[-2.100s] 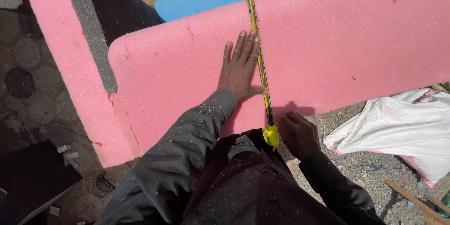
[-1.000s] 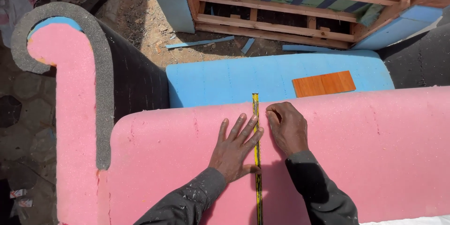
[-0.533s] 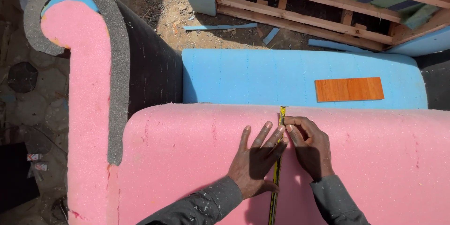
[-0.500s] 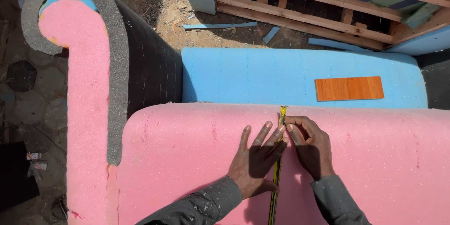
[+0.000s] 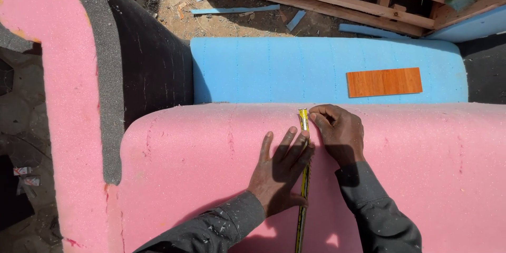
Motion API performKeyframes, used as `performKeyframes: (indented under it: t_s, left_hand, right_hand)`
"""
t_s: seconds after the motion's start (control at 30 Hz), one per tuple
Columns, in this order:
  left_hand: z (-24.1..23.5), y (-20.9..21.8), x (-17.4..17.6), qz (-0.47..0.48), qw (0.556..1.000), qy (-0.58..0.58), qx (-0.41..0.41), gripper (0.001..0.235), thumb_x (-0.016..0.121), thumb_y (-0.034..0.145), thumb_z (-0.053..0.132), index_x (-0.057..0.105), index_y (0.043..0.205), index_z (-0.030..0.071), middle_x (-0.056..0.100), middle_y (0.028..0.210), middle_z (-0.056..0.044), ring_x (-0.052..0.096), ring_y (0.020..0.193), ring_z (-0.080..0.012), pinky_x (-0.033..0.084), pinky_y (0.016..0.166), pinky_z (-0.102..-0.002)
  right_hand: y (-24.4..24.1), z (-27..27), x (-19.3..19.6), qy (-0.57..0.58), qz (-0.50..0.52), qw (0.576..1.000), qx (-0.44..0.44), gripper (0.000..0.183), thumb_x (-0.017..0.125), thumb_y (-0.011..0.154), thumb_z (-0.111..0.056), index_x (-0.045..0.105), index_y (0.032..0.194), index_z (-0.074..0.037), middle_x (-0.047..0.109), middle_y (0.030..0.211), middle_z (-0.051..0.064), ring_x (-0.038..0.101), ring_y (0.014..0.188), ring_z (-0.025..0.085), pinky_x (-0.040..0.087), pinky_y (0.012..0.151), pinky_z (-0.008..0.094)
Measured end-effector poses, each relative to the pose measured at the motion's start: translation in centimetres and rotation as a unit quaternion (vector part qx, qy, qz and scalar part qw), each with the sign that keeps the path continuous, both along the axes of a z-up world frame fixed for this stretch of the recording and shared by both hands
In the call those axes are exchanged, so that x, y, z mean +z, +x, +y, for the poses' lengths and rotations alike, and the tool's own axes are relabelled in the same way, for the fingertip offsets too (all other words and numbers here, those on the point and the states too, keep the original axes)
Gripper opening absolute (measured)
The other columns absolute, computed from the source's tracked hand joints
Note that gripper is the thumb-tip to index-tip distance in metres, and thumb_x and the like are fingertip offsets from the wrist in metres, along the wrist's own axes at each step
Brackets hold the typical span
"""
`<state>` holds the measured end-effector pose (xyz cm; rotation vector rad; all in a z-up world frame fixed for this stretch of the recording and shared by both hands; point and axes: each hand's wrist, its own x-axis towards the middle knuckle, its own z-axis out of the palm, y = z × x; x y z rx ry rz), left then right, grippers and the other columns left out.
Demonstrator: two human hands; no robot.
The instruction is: The person measures a large pink foam piece using a yellow tape measure and a pencil. They mark several points along the length of the foam and then draw a straight line connecting the marks.
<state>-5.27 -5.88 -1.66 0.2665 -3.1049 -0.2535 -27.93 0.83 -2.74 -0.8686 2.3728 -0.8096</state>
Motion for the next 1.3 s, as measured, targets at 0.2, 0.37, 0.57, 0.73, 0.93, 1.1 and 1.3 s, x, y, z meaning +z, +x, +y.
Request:
performKeyframes:
  t_s: [0.2,0.37,0.57,0.73,0.93,1.1,1.3]
  left_hand:
    - [0.0,-0.3,0.0,0.063,0.983,0.168,0.023,0.127,0.072,0.088,0.09,0.033,0.18,0.011,0.026,0.19,-0.027,0.02,0.178,-0.0508,0.01,0.139,-0.082]
    - [0.1,-3.9,-0.1,0.001,0.969,0.198,0.149,0.052,0.08,0.102,0.055,0.07,0.143,0.024,0.054,0.172,-0.017,0.04,0.168,-0.0511,0.03,0.131,-0.075]
    - [1.3,-6.0,-0.5,0.142,0.92,0.229,0.285,0.04,0.079,0.09,0.027,0.072,0.13,0.024,0.076,0.13,0.0,0.062,0.143,-0.0296,0.028,0.13,-0.06]
    - [1.3,-4.1,-0.9,0.222,0.897,0.257,0.283,0.034,0.077,0.09,0.019,0.076,0.124,0.026,0.074,0.106,0.002,0.067,0.129,-0.0273,0.034,0.131,-0.055]
    - [-1.1,0.9,-1.0,0.227,0.908,0.245,0.253,0.028,0.077,0.098,0.011,0.074,0.126,0.017,0.068,0.11,-0.002,0.065,0.136,-0.0324,0.04,0.132,-0.06]
    - [-0.5,-0.1,-2.3,0.16,0.935,0.184,0.257,0.024,0.072,0.1,0.021,0.077,0.124,0.02,0.071,0.115,-0.006,0.065,0.141,-0.0331,0.037,0.133,-0.061]
    - [-0.4,-0.8,-3.0,0.199,0.939,0.115,0.256,0.024,0.072,0.094,0.022,0.077,0.118,0.023,0.072,0.115,-0.005,0.069,0.136,-0.0327,0.043,0.129,-0.058]
  right_hand:
    - [-1.5,-0.9,-0.5,0.074,-0.056,0.996,0.003,0.022,0.076,0.106,-0.038,0.092,0.116,-0.027,0.092,0.11,-0.007,0.082,0.098,0.017,0.058,0.079,0.042]
    - [-0.9,-0.1,0.3,0.039,-0.093,0.994,-0.039,0.011,0.086,0.108,-0.026,0.093,0.116,-0.028,0.086,0.09,0.006,0.081,0.093,0.029,0.063,0.087,0.044]
    - [-0.2,1.4,-0.3,-0.064,-0.064,0.996,-0.016,0.009,0.086,0.108,-0.017,0.092,0.114,-0.017,0.085,0.106,0.015,0.08,0.1,0.039,0.065,0.086,0.05]
    - [0.5,1.4,0.2,-0.08,-0.053,0.995,-0.023,0.008,0.086,0.109,-0.018,0.091,0.114,-0.018,0.083,0.108,0.011,0.078,0.1,0.034,0.065,0.087,0.048]
    - [0.1,0.1,0.4,-0.028,-0.044,0.999,0.001,0.012,0.081,0.111,-0.017,0.091,0.116,-0.018,0.084,0.112,0.012,0.076,0.105,0.037,0.064,0.091,0.052]
    - [-0.2,-2.4,0.9,0.014,-0.025,0.999,0.024,0.011,0.081,0.111,-0.015,0.091,0.115,-0.014,0.084,0.113,0.014,0.075,0.108,0.038,0.062,0.094,0.053]
    - [-0.6,-2.3,-0.3,0.042,0.008,0.997,0.063,0.01,0.081,0.109,-0.013,0.091,0.108,-0.016,0.084,0.105,0.013,0.075,0.109,0.039,0.062,0.096,0.057]
